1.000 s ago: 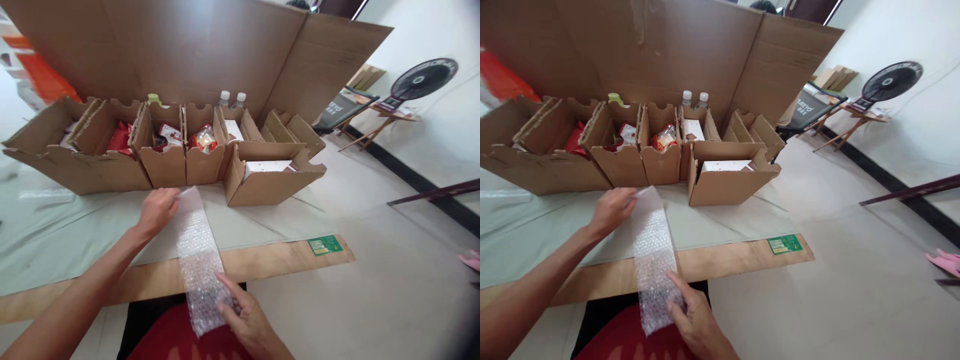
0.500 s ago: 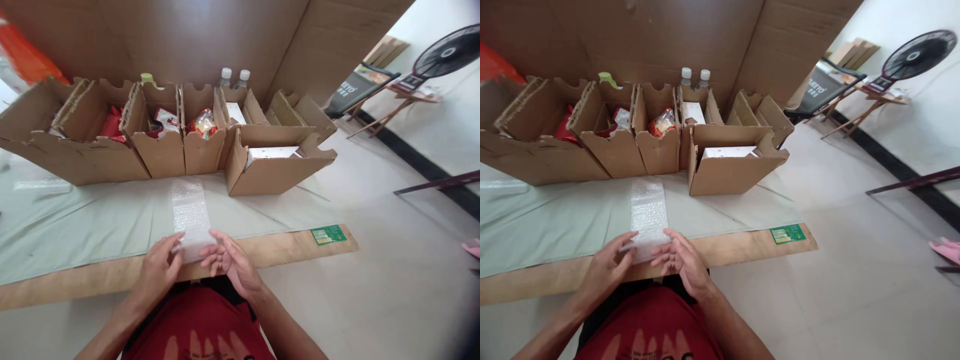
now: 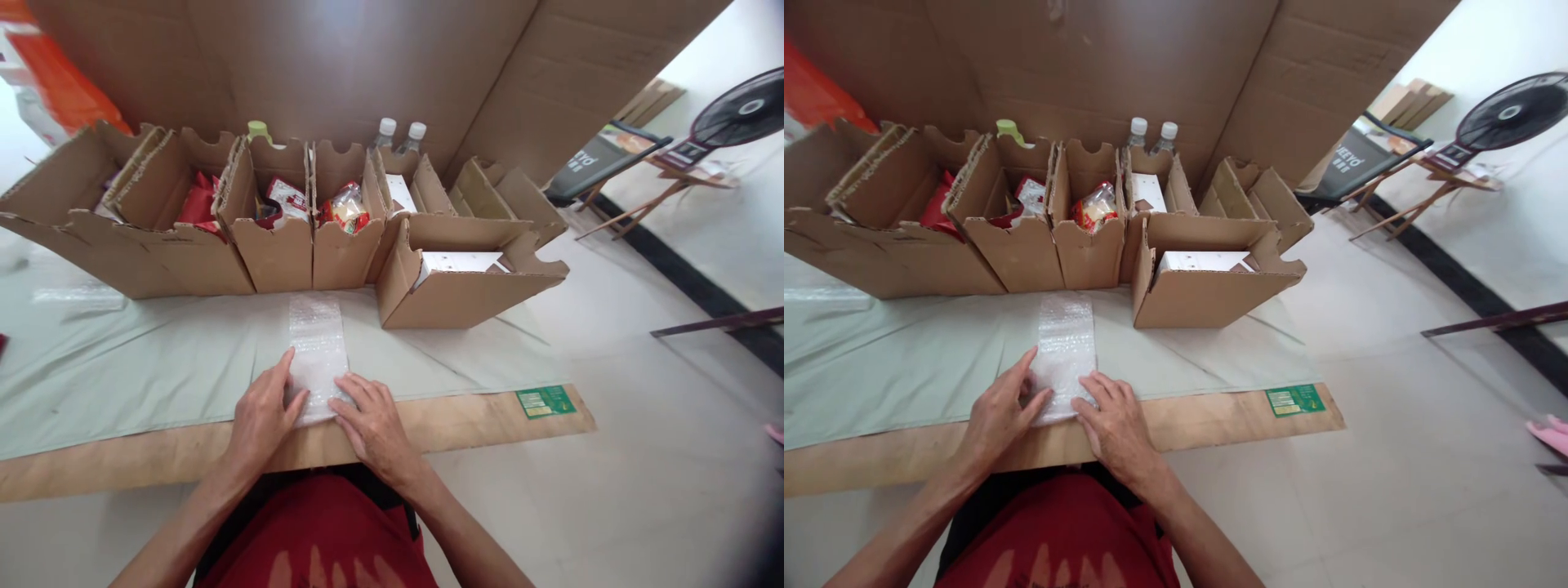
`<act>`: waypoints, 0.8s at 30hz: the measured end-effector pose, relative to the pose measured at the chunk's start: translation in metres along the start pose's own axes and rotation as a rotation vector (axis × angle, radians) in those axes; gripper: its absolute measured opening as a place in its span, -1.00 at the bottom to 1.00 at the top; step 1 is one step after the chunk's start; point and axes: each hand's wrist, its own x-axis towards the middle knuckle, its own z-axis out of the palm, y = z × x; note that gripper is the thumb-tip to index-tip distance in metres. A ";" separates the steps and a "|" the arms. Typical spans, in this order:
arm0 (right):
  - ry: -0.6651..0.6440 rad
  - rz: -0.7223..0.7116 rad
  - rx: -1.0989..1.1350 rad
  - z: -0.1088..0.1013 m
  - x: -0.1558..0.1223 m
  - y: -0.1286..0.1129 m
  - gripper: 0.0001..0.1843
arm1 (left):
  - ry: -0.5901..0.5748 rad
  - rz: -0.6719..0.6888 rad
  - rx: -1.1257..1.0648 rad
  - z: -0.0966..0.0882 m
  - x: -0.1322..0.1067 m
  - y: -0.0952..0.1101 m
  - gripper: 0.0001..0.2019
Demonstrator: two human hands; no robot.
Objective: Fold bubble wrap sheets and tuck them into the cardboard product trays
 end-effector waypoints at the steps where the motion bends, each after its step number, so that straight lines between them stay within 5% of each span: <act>1: 0.012 -0.006 0.032 0.000 0.001 0.002 -0.77 | 0.051 0.068 0.018 -0.003 -0.004 0.000 -0.46; 6: -0.025 0.060 0.237 -0.005 0.013 0.007 -0.81 | 0.011 0.310 -0.013 -0.019 -0.024 0.004 -0.55; 13: 0.148 0.098 0.067 -0.012 0.018 0.008 -0.72 | 0.101 0.156 0.068 0.007 -0.008 -0.003 -0.77; 18: -0.017 -0.093 0.003 -0.006 0.022 0.014 -0.75 | 0.149 0.226 0.140 0.004 -0.005 -0.002 -0.75; 21: -0.037 -0.055 0.126 -0.005 0.035 0.019 -0.77 | 0.101 0.328 0.079 -0.004 -0.009 -0.001 -0.71; 24: -0.030 0.035 0.220 -0.009 0.043 0.021 -0.75 | 0.052 0.292 0.013 -0.006 -0.003 -0.004 -0.73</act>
